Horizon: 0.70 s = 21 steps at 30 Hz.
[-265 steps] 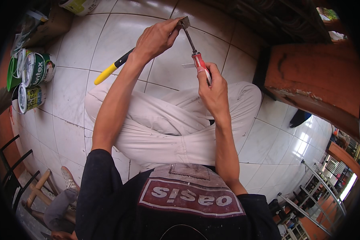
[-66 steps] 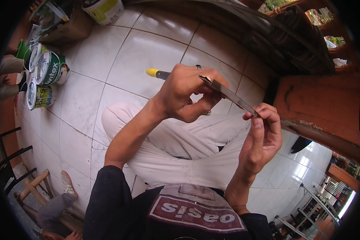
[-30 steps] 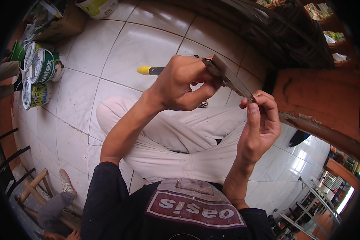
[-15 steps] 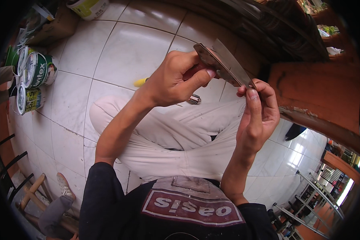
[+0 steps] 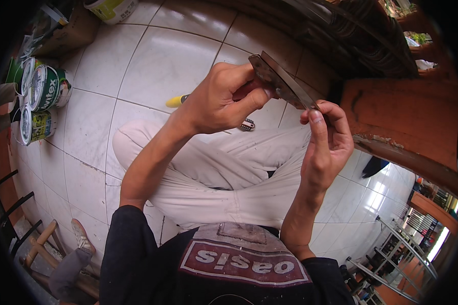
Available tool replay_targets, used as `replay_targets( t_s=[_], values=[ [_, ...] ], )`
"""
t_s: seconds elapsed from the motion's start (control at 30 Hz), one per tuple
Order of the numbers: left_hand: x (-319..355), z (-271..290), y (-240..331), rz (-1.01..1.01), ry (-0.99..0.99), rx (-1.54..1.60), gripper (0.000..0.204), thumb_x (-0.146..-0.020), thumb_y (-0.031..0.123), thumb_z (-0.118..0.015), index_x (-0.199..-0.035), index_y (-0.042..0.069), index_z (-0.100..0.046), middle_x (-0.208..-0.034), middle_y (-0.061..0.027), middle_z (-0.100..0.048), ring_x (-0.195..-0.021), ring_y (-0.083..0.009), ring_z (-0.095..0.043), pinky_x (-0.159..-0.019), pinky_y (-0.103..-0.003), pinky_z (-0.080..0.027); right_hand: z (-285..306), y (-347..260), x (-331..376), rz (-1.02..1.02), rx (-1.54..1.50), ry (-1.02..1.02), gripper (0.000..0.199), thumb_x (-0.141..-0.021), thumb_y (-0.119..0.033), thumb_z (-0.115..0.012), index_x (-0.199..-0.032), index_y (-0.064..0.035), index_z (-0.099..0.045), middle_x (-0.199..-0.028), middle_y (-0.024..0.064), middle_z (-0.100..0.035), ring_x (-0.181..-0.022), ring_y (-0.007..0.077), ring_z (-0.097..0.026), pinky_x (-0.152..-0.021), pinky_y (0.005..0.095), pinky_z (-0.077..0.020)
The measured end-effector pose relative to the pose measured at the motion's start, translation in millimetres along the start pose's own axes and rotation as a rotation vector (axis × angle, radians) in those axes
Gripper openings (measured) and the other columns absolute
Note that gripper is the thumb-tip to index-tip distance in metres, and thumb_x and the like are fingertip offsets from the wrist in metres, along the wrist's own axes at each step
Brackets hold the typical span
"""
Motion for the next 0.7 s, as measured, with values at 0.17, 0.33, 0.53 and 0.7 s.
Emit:
replay_targets(
  t_s=[0.17, 0.33, 0.53, 0.7],
  values=[
    [0.2, -1.4, -3.0, 0.027, -0.006, 0.032, 0.015, -0.097, 0.009, -0.065, -0.103, -0.004, -0.069, -0.068, -0.0064, -0.067, -0.056, -0.0101, -0.059, -0.052, -0.027, -0.045, -5.8, 1.0, -1.5, 0.011, -0.001, -0.049, 0.016, -0.098, 0.000, -0.068, -0.113, 0.0048, -0.068, -0.104, 0.0092, -0.069, -0.091, 0.0148, -0.066, -0.087, 0.0312, -0.0519],
    [2.2, -2.3, -14.7, 0.138, -0.010, 0.092, 0.018, -0.101, 0.014, -0.064, -0.103, -0.002, -0.070, -0.069, -0.0041, -0.067, -0.054, -0.0075, -0.058, -0.048, -0.026, -0.046, -3.0, 6.9, -3.9, -0.057, -0.009, -0.013, 0.010, -0.096, 0.004, -0.071, -0.106, 0.0053, -0.068, -0.095, 0.0056, -0.067, -0.088, 0.0105, -0.065, -0.082, 0.0242, -0.0519],
    [3.6, -6.5, -21.8, 0.242, -0.081, 0.074, 0.020, -0.105, 0.013, -0.059, -0.107, -0.005, -0.068, -0.082, -0.0066, -0.068, -0.069, -0.0101, -0.060, -0.062, -0.028, -0.049, -0.7, 8.5, -10.0, -0.092, 0.055, -0.042, 0.013, -0.095, 0.004, -0.073, -0.108, 0.0048, -0.069, -0.096, 0.0045, -0.068, -0.088, 0.0087, -0.064, -0.081, 0.0221, -0.0515],
    [4.6, -10.1, -22.2, 0.323, -0.117, 0.071, 0.021, -0.107, 0.014, -0.058, -0.109, -0.004, -0.069, -0.082, -0.0046, -0.067, -0.072, -0.0082, -0.058, -0.063, -0.026, -0.045, -1.5, 6.1, -13.7, -0.127, 0.093, -0.091, 0.017, -0.093, 0.001, -0.076, -0.109, 0.0043, -0.070, -0.098, 0.0044, -0.067, -0.091, 0.0090, -0.063, -0.084, 0.0234, -0.0507]
  ],
)
Point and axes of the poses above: each hand's wrist, its own x-axis away from the middle knuckle, its own z-axis out of the back of the hand, y = z × x, the point moved 10 cm from there along -x, towards the middle knuckle
